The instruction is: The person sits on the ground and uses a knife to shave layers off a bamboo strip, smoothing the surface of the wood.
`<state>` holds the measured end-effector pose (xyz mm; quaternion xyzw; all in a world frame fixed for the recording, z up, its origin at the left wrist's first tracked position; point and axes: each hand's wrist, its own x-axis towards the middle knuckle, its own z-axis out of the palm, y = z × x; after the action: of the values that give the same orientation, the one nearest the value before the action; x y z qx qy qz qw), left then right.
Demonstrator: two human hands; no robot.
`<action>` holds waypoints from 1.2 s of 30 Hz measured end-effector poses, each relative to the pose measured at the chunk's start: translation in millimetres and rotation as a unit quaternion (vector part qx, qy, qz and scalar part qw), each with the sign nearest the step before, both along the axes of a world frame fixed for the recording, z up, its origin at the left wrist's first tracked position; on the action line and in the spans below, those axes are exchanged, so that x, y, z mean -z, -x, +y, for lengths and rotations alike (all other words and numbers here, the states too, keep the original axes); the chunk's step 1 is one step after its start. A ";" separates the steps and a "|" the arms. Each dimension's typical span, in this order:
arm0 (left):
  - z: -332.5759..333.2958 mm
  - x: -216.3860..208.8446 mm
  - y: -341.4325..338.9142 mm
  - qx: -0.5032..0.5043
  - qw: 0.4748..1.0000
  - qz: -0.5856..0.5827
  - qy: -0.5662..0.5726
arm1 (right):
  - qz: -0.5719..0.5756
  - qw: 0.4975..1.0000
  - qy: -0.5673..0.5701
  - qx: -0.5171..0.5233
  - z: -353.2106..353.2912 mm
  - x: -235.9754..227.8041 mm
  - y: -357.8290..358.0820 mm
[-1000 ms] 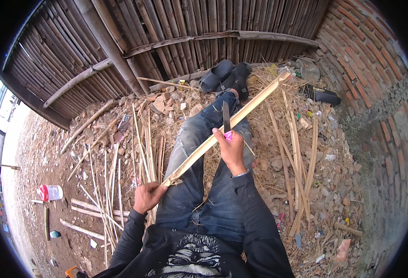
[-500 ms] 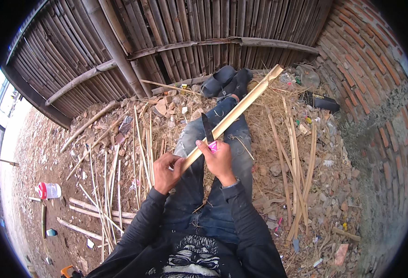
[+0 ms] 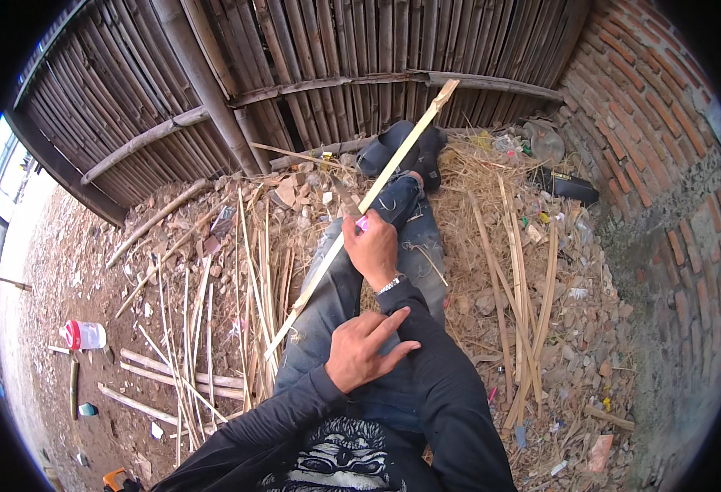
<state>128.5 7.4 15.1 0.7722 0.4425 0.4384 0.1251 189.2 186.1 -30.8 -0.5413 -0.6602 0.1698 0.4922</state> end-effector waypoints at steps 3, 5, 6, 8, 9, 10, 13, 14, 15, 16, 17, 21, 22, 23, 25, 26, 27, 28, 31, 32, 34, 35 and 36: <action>9.6 18.0 -27.5 -0.017 0.998 -0.053 0.026 | -0.058 0.998 -0.002 -0.025 -2.0 -9.0 17.0; 12.0 22.5 -30.7 -0.002 0.994 -0.112 0.013 | -0.078 0.995 -0.035 -0.051 -5.3 -10.8 17.5; 6.6 22.6 -32.7 0.000 0.994 -0.111 0.014 | -0.077 0.995 -0.034 -0.049 -6.6 -10.8 18.2; -16.0 19.1 -36.4 0.142 0.973 -0.184 0.005 | -0.135 0.983 -0.106 -0.062 -9.4 -12.5 20.8; -28.5 21.3 -35.5 0.180 0.965 -0.190 0.033 | -0.132 0.984 -0.104 -0.065 -15.4 -16.3 26.5; -39.2 34.1 -31.5 0.174 0.964 -0.197 0.045 | -0.141 0.979 -0.120 -0.080 -22.7 -19.9 31.8; -42.3 44.4 -9.8 0.171 0.966 -0.173 0.093 | -0.154 0.969 -0.167 -0.092 -37.9 -33.3 33.7; -38.9 41.3 -1.8 0.164 0.971 -0.152 0.090 | -0.167 0.966 -0.168 -0.102 -41.2 -33.5 33.6; -32.7 41.2 6.8 0.163 0.971 -0.163 0.058 | -0.178 0.963 -0.171 -0.112 -43.2 -35.1 35.2; -28.9 41.2 17.9 0.148 0.974 -0.167 0.045 | -0.172 0.962 -0.174 -0.118 -45.2 -36.8 36.6; -26.2 41.3 30.4 0.131 0.976 -0.171 0.032 | -0.171 0.963 -0.174 -0.118 -46.5 -39.6 38.7; -12.3 60.1 79.7 -0.057 0.982 -0.177 -0.035 | -0.150 0.958 -0.202 -0.139 -47.3 -43.7 41.7; -9.7 63.1 92.5 -0.099 0.982 -0.159 -0.037 | -0.147 0.957 -0.205 -0.143 -47.5 -43.8 41.5; -7.0 63.2 104.8 -0.143 0.979 -0.141 -0.040 | -0.146 0.957 -0.205 -0.144 -48.2 -44.7 42.3; -0.1 68.7 123.2 -0.229 0.967 -0.105 -0.030 | -0.149 0.956 -0.203 -0.148 -49.5 -48.0 43.5; 2.8 66.0 127.9 -0.256 0.963 -0.091 -0.001 | -0.149 0.956 -0.203 -0.148 -49.8 -47.7 43.3; 8.6 63.8 130.3 -0.255 0.963 -0.091 -0.001 | -0.152 0.957 -0.199 -0.146 -50.0 -47.5 43.5; 16.2 61.1 132.1 -0.247 0.966 -0.076 -0.005 | -0.154 0.958 -0.195 -0.145 -50.2 -47.2 43.7; 28.4 62.1 141.7 -0.198 0.979 -0.044 0.010 | -0.166 0.954 -0.192 -0.159 -50.8 -42.8 48.3; 31.1 63.7 143.3 -0.186 0.981 -0.045 0.044 | -0.166 0.954 -0.192 -0.160 -52.4 -45.0 50.7; 35.5 68.3 146.9 -0.181 0.978 -0.054 0.087 | -0.177 0.951 -0.201 -0.155 -55.5 -49.7 54.9; 38.2 70.1 147.9 -0.181 0.978 -0.054 0.087 | -0.177 0.951 -0.201 -0.155 -55.6 -50.8 57.1; 41.3 71.6 148.5 -0.181 0.979 -0.072 0.068 | -0.175 0.949 -0.211 -0.157 -55.2 -51.8 59.4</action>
<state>-20.0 48.7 -56.5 0.6355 0.5934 0.4772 0.1279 129.9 130.9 21.0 -0.3358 -0.8333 0.0050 0.4391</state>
